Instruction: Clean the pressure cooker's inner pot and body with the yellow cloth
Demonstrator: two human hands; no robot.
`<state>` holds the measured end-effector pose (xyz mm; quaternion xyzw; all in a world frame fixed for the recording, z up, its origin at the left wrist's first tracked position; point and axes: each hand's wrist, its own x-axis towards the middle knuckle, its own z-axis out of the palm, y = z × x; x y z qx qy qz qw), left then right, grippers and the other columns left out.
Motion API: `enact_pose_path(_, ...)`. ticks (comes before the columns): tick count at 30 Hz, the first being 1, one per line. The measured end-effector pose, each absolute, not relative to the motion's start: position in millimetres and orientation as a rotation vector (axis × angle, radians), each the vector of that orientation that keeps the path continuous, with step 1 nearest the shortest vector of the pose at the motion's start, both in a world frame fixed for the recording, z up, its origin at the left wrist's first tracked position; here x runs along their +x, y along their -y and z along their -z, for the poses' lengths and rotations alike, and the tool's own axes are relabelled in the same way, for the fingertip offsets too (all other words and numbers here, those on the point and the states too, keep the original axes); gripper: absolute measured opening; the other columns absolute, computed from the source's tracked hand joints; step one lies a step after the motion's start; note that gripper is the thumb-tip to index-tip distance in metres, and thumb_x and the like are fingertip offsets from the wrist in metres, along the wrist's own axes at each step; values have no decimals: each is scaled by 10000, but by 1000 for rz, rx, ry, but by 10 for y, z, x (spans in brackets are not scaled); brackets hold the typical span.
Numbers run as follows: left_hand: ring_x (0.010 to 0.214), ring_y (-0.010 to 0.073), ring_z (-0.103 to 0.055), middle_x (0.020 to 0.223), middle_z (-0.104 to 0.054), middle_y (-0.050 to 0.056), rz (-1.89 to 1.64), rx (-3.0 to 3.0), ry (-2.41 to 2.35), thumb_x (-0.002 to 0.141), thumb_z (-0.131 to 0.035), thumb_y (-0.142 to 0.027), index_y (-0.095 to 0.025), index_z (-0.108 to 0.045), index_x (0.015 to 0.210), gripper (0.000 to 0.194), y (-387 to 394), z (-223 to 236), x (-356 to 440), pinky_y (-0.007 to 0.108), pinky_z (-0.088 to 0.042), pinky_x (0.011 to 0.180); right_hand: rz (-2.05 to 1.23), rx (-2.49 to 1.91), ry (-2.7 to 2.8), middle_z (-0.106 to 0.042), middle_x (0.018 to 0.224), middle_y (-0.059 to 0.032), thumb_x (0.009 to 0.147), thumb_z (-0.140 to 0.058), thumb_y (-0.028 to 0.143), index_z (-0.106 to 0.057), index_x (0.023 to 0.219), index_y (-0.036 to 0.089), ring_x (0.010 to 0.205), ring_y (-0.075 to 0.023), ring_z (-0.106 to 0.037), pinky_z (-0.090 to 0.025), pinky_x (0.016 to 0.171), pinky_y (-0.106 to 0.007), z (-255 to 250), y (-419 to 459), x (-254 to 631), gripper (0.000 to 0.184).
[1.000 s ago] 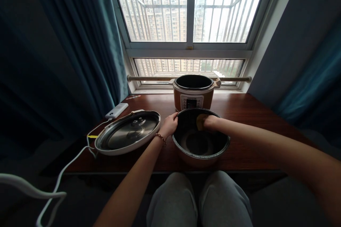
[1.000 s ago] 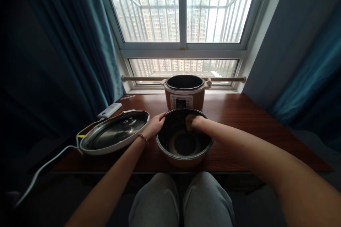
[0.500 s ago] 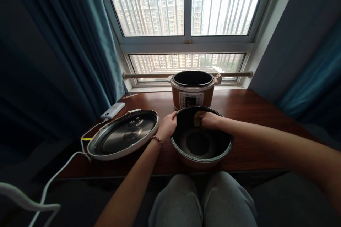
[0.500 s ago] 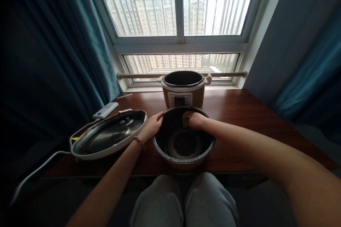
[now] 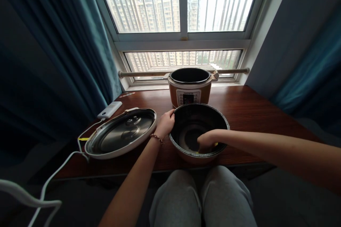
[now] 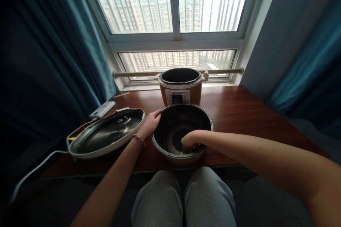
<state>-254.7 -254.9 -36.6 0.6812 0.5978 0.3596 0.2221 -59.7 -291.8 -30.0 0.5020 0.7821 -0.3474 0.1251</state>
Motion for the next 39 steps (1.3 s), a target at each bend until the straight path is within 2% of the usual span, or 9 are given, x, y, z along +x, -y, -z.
enact_pose_path(4, 960, 236, -604, 1050, -673, 59, -994, 1874, -1668, 828, -464, -265, -217, -631, 1103, 325, 2562, 357, -2546, 305, -432, 857, 1347, 1386, -2051, -476, 450, 22, 832, -475, 394, -591, 626, 127, 381, -69, -410, -396, 440, -203, 154, 3031, -748, 357)
enact_pose_path(7, 975, 231, -600, 1064, -666, 61, -942, 1911, -1701, 837, -449, -268, -220, -618, 1114, 328, 2566, 355, -2548, 305, -428, 866, 1465, 1496, -2085, -605, 636, -31, 878, -403, 329, -613, 760, 118, 482, -87, -517, -429, 495, -199, -2, 3014, -725, 320)
enact_pose_path(11, 998, 216, -590, 1093, -650, 67, -858, 1973, -1742, 860, -398, -258, -210, -589, 1134, 338, 2567, 342, -2539, 305, -428, 875, 851, 1676, -2571, -668, 906, -94, 860, -412, 267, -653, 901, 127, 840, -191, -617, -465, 770, -278, -157, 2903, -407, 282)
enact_pose_path(16, 1048, 213, -555, 1125, -613, 111, -792, 2132, -1779, 859, -376, -191, -147, -579, 1089, 310, 2562, 300, -2509, 329, -405, 931, -62, 2356, -2699, -450, 1305, -203, 834, -432, 222, -436, 1258, 14, 1245, -295, -363, -280, 1036, -393, 73, 2827, 96, 473)
enact_pose_path(19, 1148, 257, -484, 1130, -586, 153, -733, 2244, -1829, 828, -463, -222, -113, -579, 1042, 266, 2565, 263, -2501, 374, -367, 987, 119, 2553, -2497, -458, 1273, -250, 816, -455, 216, -367, 1281, -46, 1215, -310, -396, -325, 998, -381, 283, 2802, 210, 541)
enact_pose_path(24, 1297, 261, -306, 1309, -459, 159, -918, 2459, -1826, 787, -550, -252, -102, -471, 1224, 469, 2702, 75, -2378, 364, -264, 1071, 723, 2672, -2276, -621, 1068, -127, 818, -437, 195, -501, 1158, 118, 1035, -224, -555, -418, 854, -276, 370, 2753, 206, 354)
enact_pose_path(29, 883, 191, -608, 986, -667, 66, -328, 2479, -1246, 825, -482, -314, -178, -597, 1086, 316, 3026, -126, -1928, 275, -454, 814, 739, 2709, -2217, -633, 1034, -109, 804, -418, 153, -530, 1110, 163, 1016, -217, -565, -413, 818, -256, 340, 2749, 208, 326)
enact_pose_path(33, 807, 174, -619, 929, -693, 62, 281, 2389, -732, 803, -415, -130, -157, -660, 991, 310, 3174, -126, -1599, 244, -449, 754, 704, 2699, -2180, -630, 1039, -110, 798, -423, 156, -535, 1081, 179, 1012, -222, -569, -413, 806, -258, 333, 2761, 206, 305)
enact_pose_path(39, 687, 151, -616, 706, -700, -23, 445, 2159, -568, 670, -497, -27, -174, -716, 830, 308, 3010, 11, -1697, 214, -468, 649, 680, 2693, -2120, -626, 1041, -120, 794, -420, 186, -530, 1062, 187, 990, -243, -580, -423, 778, -287, 311, 2773, 196, 290)
